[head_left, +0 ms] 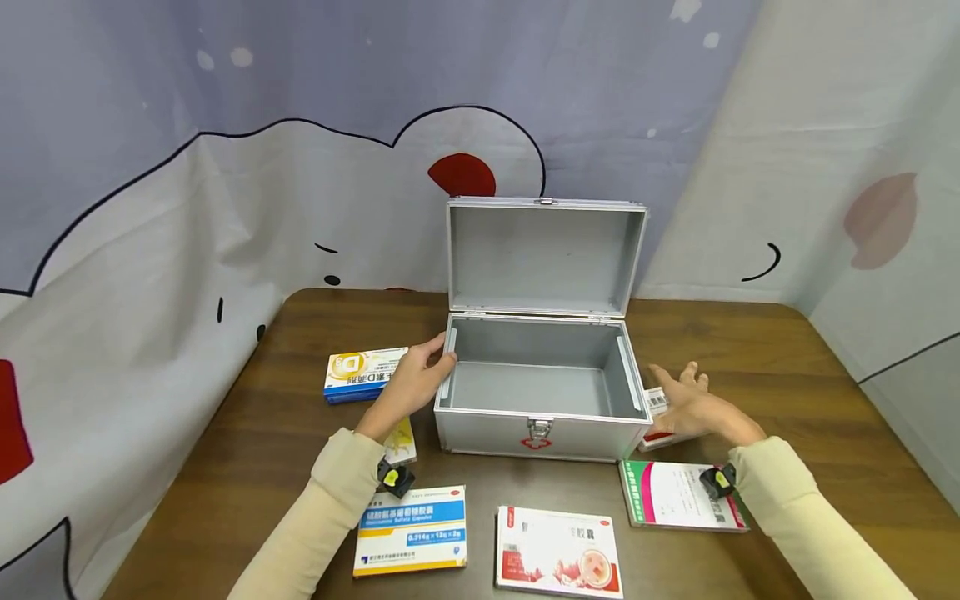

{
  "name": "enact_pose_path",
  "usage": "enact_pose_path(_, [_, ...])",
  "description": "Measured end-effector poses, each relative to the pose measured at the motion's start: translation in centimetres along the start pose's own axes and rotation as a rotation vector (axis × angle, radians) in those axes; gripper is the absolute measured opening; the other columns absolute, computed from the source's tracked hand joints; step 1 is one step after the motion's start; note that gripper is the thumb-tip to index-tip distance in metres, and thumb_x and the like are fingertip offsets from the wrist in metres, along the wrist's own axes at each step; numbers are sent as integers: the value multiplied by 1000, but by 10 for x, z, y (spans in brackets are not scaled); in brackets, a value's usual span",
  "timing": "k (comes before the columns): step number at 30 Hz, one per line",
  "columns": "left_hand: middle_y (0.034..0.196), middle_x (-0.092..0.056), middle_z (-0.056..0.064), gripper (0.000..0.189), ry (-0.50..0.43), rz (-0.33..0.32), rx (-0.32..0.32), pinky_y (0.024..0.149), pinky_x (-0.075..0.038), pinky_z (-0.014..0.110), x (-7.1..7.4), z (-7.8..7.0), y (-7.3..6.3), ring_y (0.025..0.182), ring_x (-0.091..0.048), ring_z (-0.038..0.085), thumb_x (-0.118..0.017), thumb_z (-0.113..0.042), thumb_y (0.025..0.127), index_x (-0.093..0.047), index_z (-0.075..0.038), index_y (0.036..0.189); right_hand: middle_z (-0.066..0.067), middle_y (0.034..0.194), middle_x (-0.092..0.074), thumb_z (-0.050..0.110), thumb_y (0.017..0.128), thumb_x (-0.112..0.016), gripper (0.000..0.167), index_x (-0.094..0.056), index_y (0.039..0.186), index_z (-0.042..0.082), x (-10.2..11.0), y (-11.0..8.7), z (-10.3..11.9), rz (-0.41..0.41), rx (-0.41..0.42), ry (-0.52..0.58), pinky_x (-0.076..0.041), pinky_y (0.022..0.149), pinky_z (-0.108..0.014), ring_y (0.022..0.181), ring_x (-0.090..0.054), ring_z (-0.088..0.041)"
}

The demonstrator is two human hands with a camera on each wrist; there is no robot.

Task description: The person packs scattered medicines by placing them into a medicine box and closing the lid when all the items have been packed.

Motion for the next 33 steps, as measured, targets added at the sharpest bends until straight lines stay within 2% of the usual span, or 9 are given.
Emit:
enact_pose_path(3, [133, -47, 19, 50, 9, -9, 15, 84, -49, 37, 2, 5, -5, 106, -58, 27, -46, -19, 95, -34, 1, 139, -56, 126, 7, 38, 65, -76, 107, -13, 141, -4, -4, -1, -1, 17, -61, -30, -15, 87, -77, 115, 0, -71])
enact_pose_path(7, [133, -48, 17, 50, 11, -42, 29, 86, -48, 38, 3, 8, -6, 107, -57, 26, -47, -21, 94, -36, 0, 138, -55, 113, -22, 45, 63, -77, 102, -20, 132, -3, -5, -4, -6, 13, -153, -120, -30, 83, -72, 105, -29, -70])
enact_pose_path(9, [133, -48, 15, 51, 7, -51, 29, 87, -48, 38, 2, 8, -5, 108, -57, 25, -47, -24, 94, -37, -1, 138, -49, 104, -32, 48, 61, -78, 103, -21, 129, -3, -4, -4, -8, 8, -158, -137, -36, 79, -67, 95, -40, -63])
enact_pose_path(11, [134, -48, 15, 51, 5, -51, 26, 88, -47, 39, 0, 7, -3, 108, -57, 24, -47, -24, 94, -38, -2, 138, -44, 101, -36, 50, 59, -79, 106, -21, 130, -4, -3, -4, -10, 8, -145, -145, -39, 76, -64, 89, -44, -57])
enact_pose_path(14, [133, -49, 14, 50, -5, -53, 29, 87, -48, 37, -2, 7, -2, 107, -57, 24, -47, -24, 94, -38, -3, 138, -41, 104, -38, 49, 58, -79, 110, -19, 133, -5, -3, -4, -13, 6, -119, -146, -41, 73, -60, 85, -45, -50])
enact_pose_path(20, [129, -53, 13, 48, -18, -68, 35, 84, -49, 36, -1, 8, -2, 102, -59, 21, -48, -23, 94, -40, -4, 138, -40, 100, -39, 47, 53, -77, 122, -12, 134, -17, -3, -6, -14, -24, -76, -153, -40, 70, -54, 82, -40, -46])
enact_pose_path(24, [126, -55, 14, 47, -17, -81, 42, 82, -50, 35, -1, 7, -1, 97, -60, 19, -48, -22, 94, -41, -4, 137, -39, 103, -36, 45, 53, -76, 122, -10, 133, -22, 3, -9, -11, -41, -29, -151, -39, 66, -50, 82, -36, -44])
enact_pose_path(27, [124, -56, 17, 47, -15, -82, 36, 80, -51, 35, 0, 5, 0, 94, -61, 20, -48, -21, 94, -41, -3, 137, -43, 114, -29, 43, 53, -78, 123, -11, 134, -20, 15, -14, -7, -72, 28, -158, -38, 71, -55, 90, -33, -49])
enact_pose_path(33, [121, -58, 16, 46, 1, -90, 45, 79, -50, 35, 2, 5, 1, 92, -61, 20, -48, -21, 94, -43, -4, 136, -43, 131, -13, 42, 51, -82, 128, -10, 139, -15, 45, -24, 11, -126, 182, -190, -25, 87, -65, 110, -17, -56])
Point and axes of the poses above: each hand's wrist, its own y-axis towards the middle knuckle, its own x-axis out of the back of the hand, z = x × y, the point moved 8 cm from there along y, towards the middle knuckle
